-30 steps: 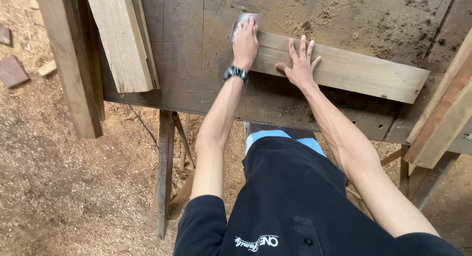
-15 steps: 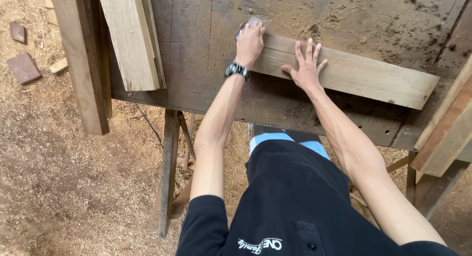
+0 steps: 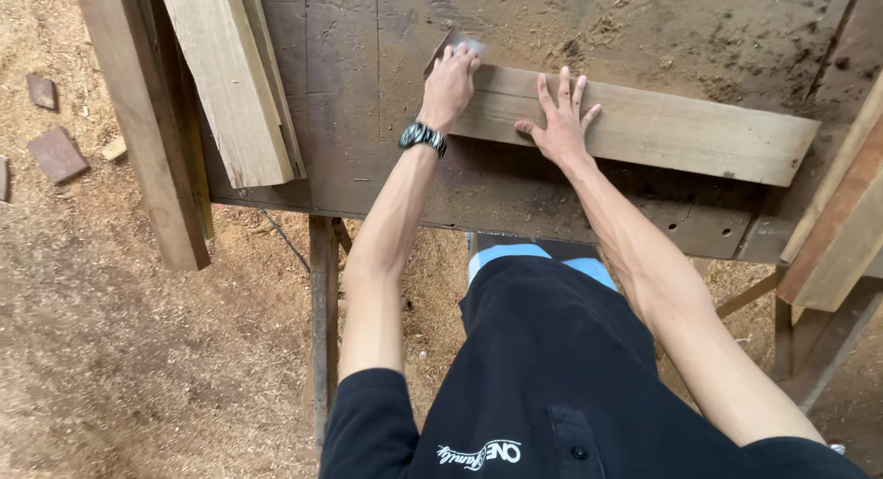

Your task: The person sands a piece of wood on a workbench using sandpaper, rubbing the surfaces and edges repeatedly.

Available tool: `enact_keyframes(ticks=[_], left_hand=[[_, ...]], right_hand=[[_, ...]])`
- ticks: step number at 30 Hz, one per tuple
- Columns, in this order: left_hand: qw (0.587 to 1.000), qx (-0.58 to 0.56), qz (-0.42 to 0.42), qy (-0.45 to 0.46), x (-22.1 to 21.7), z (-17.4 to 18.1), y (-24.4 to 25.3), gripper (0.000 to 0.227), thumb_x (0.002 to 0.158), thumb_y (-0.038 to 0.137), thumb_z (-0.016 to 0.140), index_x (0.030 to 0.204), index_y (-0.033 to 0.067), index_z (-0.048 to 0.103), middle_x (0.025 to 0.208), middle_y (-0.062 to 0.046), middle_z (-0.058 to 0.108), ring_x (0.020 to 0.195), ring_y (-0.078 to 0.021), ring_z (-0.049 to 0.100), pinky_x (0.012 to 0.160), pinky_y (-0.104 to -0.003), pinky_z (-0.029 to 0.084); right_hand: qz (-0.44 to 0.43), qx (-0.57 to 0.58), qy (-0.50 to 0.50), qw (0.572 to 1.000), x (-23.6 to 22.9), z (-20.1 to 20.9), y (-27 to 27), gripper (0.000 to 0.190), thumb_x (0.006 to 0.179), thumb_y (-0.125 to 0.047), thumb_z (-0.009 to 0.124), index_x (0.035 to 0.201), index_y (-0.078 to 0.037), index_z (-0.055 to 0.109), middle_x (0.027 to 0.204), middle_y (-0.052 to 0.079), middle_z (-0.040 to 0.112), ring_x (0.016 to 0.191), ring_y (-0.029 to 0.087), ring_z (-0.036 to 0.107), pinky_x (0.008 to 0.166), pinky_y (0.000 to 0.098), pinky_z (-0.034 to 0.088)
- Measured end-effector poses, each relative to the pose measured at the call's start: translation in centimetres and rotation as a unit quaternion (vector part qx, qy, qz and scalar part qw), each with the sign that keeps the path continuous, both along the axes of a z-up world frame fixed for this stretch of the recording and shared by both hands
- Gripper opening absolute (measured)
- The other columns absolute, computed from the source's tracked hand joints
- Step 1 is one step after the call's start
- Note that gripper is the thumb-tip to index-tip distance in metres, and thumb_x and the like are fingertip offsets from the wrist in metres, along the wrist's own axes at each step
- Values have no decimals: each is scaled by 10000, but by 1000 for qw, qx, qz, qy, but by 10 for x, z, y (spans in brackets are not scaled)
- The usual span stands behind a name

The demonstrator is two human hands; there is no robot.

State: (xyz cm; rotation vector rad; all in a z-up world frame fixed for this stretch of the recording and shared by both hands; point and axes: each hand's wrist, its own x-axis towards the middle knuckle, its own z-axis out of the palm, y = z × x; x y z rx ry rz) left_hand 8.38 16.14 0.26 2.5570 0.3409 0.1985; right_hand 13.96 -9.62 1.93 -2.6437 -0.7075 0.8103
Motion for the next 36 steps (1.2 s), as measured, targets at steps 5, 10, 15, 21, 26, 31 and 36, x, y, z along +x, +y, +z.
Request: enact_keyframes(ticks=[5, 10, 15, 21, 26, 31, 36], left_hand=[[971, -145, 48, 182, 23, 10, 5, 347, 1127, 292, 415, 1144, 77, 686, 1071, -221, 751, 996, -365, 728, 918, -456, 582], [990, -131, 60, -3, -40, -6, -13, 359, 1082, 246, 422, 1325, 59, 611, 1355, -233, 624, 1191, -393, 627, 897, -434, 564], [987, -103, 109, -56, -51, -27, -33, 431, 1108, 295, 433, 1483, 95, 507, 1469, -234, 558, 1350, -408, 539, 1061, -431, 522], [944, -262, 201, 25, -41, -21, -27, 435, 1101, 311, 466, 1506, 157, 503, 1424, -174, 617, 1305, -332, 639, 1082, -381, 562], [983, -128, 128, -44, -104, -13, -59, 432, 1103, 248, 444, 1516, 124, 474, 1521, -204, 529, 1401, -397, 515, 1085, -432, 525], [977, -125, 173, 3, -55, -46, -44, 455, 1131, 285, 444, 1549, 102, 439, 1540, -186, 484, 1395, -394, 511, 1084, -477, 538], [948, -226, 209, 86, -64, -26, -48, 476, 1099, 289, 383, 1546, 126, 405, 1581, -147, 447, 1268, -349, 633, 1002, -429, 595]], right_hand=[[-7, -8, 6, 1000, 2, 0, 3, 1007, 880, -694, 657, 1691, -359, 163, 1748, 113, -109, 1577, 408, -174, 1142, 828, -80], [-13, 3, 19, 1000, 4, 4, 5, 995, 884, -697, 653, 1687, -369, 165, 1750, 108, -120, 1578, 396, -189, 1150, 812, -110], [-12, 2, 23, 1000, 2, 6, 2, 983, 904, -689, 638, 1694, -347, 164, 1750, 112, -133, 1575, 398, -204, 1146, 810, -122], [-5, -7, 25, 1000, 3, 5, 6, 1010, 913, -710, 634, 1708, -312, 154, 1753, 112, -135, 1577, 398, -201, 1160, 813, -102], [-8, -5, 11, 1000, 3, 8, 4, 1022, 914, -713, 650, 1715, -306, 163, 1759, 121, -126, 1587, 400, -194, 1158, 823, -93], [-9, -18, 16, 1000, 4, 3, 4, 1028, 898, -703, 664, 1713, -319, 168, 1756, 111, -130, 1587, 394, -189, 1161, 823, -88], [-6, -7, 20, 1000, 5, 2, 5, 1020, 924, -702, 656, 1726, -311, 160, 1759, 113, -136, 1582, 394, -206, 1164, 825, -96]])
